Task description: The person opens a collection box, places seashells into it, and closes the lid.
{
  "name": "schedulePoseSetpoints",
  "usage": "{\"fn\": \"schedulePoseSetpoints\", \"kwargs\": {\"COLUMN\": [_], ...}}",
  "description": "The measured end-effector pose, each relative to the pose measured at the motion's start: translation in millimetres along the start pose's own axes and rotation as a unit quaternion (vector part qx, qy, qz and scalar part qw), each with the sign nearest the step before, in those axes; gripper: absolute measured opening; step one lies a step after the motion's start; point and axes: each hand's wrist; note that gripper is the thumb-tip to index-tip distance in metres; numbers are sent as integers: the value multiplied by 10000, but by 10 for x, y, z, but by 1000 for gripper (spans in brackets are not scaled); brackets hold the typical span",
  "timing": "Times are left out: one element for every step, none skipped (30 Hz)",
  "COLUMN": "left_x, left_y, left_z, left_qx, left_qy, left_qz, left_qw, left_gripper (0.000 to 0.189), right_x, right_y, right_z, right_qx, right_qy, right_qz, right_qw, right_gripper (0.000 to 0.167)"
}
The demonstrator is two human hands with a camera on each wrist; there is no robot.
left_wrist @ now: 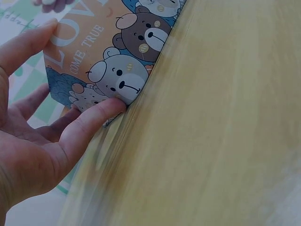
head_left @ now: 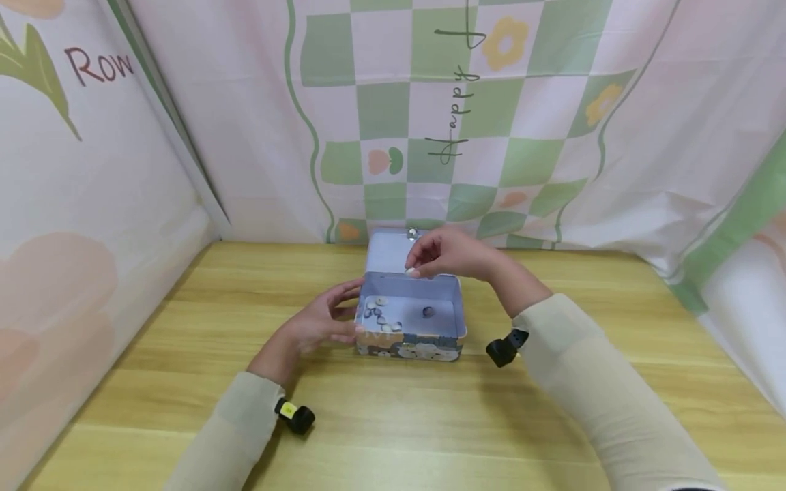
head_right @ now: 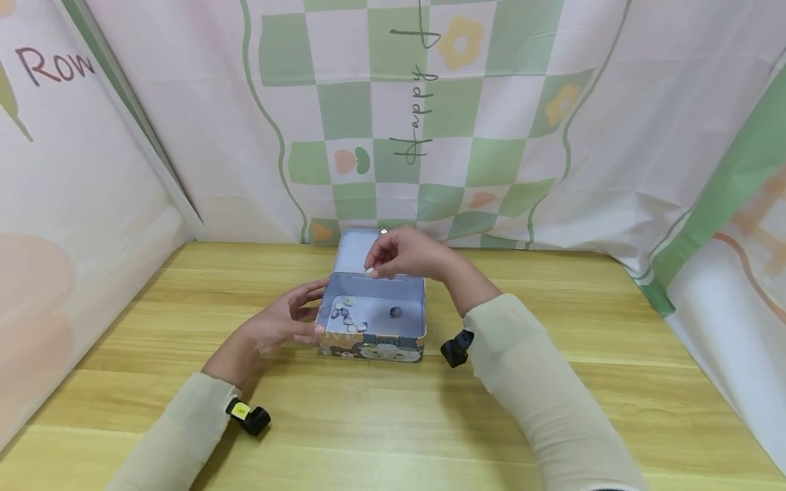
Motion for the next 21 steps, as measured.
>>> {"fn": "schedulePoseSetpoints", "kwargs": {"left_x": [3, 5, 7, 9, 11, 11, 10, 8, 7, 6, 6, 6, 7, 6, 7, 7, 9, 10, 11, 12, 14], "left_y": [2, 4, 7, 9, 12, 13, 15, 15, 16, 14, 13, 11, 10, 8, 6, 4, 3, 1, 0, 0, -1], "left_z": [-1, -3, -7, -10, -15, -17, -20, -21, -23, -24, -25, -26, -26, -25, -25, -23, -21, -19, -17, -15, -15], "left_qx": [2, -2, -2, 0, -1, 8, 6, 18, 21, 27, 26, 24, 11, 17, 6, 1, -8, -7, -8, -4, -16], "left_qy": [-21, -37, -52, -68, -82, -82, -91, -85, -91, -88, -91, -90, -102, -86, -80, -64, -63, -65, -60, -52, -63], "left_qz": [-18, -33, -45, -60, -73, -66, -76, -67, -71, -67, -72, -77, -94, -78, -73, -56, -51, -44, -29, -10, -14], "left_qw": [10000, 10000, 10000, 10000, 9999, 9999, 9999, 9999, 9999, 9999, 9999, 9999, 9999, 9999, 9999, 10000, 10000, 10000, 10000, 10000, 10000], "left_gripper": [91, 91, 91, 91, 90, 91, 91, 91, 91, 91, 91, 91, 91, 91, 92, 92, 92, 93, 93, 93, 93], "right_x": [33, 65, 97, 129, 160, 191, 220, 248, 277, 307, 335, 364, 393, 420, 447, 471, 493, 514, 533, 548, 562], "right_y": [4, 8, 14, 19, 23, 28, 33, 38, 43, 47, 51, 56, 61, 65, 70, 74, 78, 79, 81, 81, 82], "right_z": [-3, -6, -11, -17, -22, -30, -36, -42, -49, -59, -66, -72, -83, -89, -96, -101, -103, -110, -114, -111, -111], "right_qx": [-8, -33, -56, -77, -118, -122, -130, -162, -191, -232, -255, -289, -341, -385, -415, -435, -434, -452, -450, -433, -415], "right_qy": [22, 48, 72, 84, 90, 101, 112, 123, 137, 137, 147, 146, 136, 125, 101, 76, 60, 44, 40, 42, 51], "right_qz": [79, 152, 236, 320, 405, 477, 541, 576, 599, 626, 653, 683, 722, 767, 823, 887, 948, 1003, 1053, 1099, 1136], "right_qw": [10000, 9999, 9997, 9994, 9991, 9987, 9984, 9981, 9979, 9977, 9974, 9971, 9967, 9962, 9957, 9951, 9945, 9939, 9934, 9930, 9926], "right_gripper": [9, 9, 8, 8, 8, 7, 7, 7, 7, 7, 7, 7, 7, 6, 6, 6, 5, 5, 5, 5, 4]}}
Point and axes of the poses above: each hand's wrist, its own x-axis towards the middle knuckle, its own y-axis out of the palm, z = x × y, and after that the axes turned 6 degrees about z, right-handed
